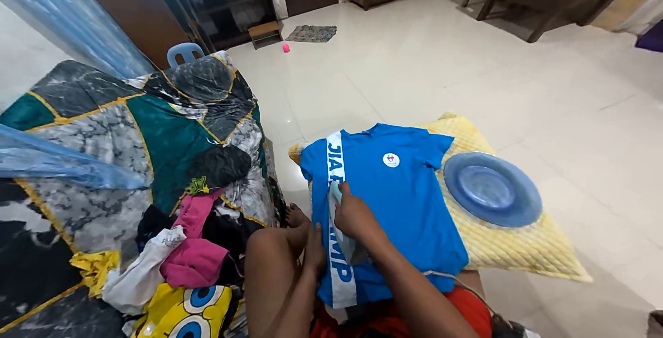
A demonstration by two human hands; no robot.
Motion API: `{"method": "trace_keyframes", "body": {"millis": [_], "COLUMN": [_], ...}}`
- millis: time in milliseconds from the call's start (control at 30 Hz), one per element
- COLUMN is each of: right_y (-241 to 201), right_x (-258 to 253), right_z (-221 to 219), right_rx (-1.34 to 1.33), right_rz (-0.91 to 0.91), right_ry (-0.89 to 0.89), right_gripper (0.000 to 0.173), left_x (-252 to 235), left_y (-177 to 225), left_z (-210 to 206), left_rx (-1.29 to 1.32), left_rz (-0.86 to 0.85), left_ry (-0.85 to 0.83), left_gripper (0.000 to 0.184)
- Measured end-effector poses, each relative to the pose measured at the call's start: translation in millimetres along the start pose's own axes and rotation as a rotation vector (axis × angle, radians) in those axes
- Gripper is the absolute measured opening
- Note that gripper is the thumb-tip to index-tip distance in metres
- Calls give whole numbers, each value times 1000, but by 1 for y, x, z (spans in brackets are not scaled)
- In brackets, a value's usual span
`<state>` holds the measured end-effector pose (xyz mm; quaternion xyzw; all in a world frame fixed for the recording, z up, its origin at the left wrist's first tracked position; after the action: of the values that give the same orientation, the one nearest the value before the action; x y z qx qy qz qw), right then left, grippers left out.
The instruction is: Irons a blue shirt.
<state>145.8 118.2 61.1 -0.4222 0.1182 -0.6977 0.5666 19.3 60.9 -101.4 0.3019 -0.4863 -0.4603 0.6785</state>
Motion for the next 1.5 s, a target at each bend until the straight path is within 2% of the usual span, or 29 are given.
{"method": "trace_keyframes", "body": {"millis": [133, 300, 367, 533, 600, 700, 800, 867, 933, 1067, 1133, 1167, 1267, 1300, 1367, 1433, 1500], "right_y": [-16, -33, -28, 9, 25, 47, 67, 80, 92, 120, 129, 130, 126, 124, 123, 120, 114], "right_x": [-38, -63, -58, -11, 11, 38, 61, 74, 83, 92, 95, 95, 88, 81, 60, 36, 12], "right_z": [11, 19, 17, 9, 12, 18, 25, 30, 41, 82, 99, 105, 120, 125, 135, 143, 150], "right_rx": [18, 54, 76, 136, 146, 152, 140, 135, 105, -89, -135, -128, -79, -73, -76, -80, -71], "right_rz": [9, 1, -4, 11, -24, -69, -109, -113, -118, -93, -87, -90, -115, -122, -120, -116, -117], "right_ry": [43, 50, 46, 45, 29, 29, 32, 28, 5, -3, 57, 104, 254, 291, 342, 362, 373], "right_gripper": [72, 75, 75, 59, 57, 56, 56, 56, 56, 57, 57, 58, 60, 60, 60, 59, 59], "left_x": [10, 14, 19, 43, 50, 58, 79, 92, 100, 110, 116, 120, 120, 116, 106, 93, 82], "left_y": [1, 4, 1, 0, 0, 8, 33, 36, 30, 24, 28, 33, 79, 99, 127, 132, 118], "left_z": [-5, -12, -18, -27, -25, -10, 17, 29, 34, 42, 48, 50, 40, 27, -13, -66, -112], "left_rx": [88, 43, 52, 29, -104, -438, -781, -902, -937, -956, -1039, -1102, -1170, -1165, -1132, -1105, -1135], "left_rz": [56, 33, 23, 4, -14, -26, 129, 189, 149, 84, 86, 78, 3, -87, -373, -648, -773], "left_ry": [0, 43, 47, 52, 43, 6, -212, -406, -539, -657, -617, -540, -317, -304, -342, -376, -385], "left_gripper": [59, 57, 58, 57, 57, 66, 77, 83, 76, 59, 54, 51, 60, 59, 51, 51, 66]}}
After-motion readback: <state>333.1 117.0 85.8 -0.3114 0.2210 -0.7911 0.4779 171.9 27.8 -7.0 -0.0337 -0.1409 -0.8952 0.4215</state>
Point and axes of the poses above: each hand's wrist, its own x-axis away from the middle knuckle, its own z-axis out of the back of the hand, y = z × x, the point moved 2 cm from there along -x, towards the middle knuckle, and after that the axes turned 14 degrees about -x, right-handed, at the moved point
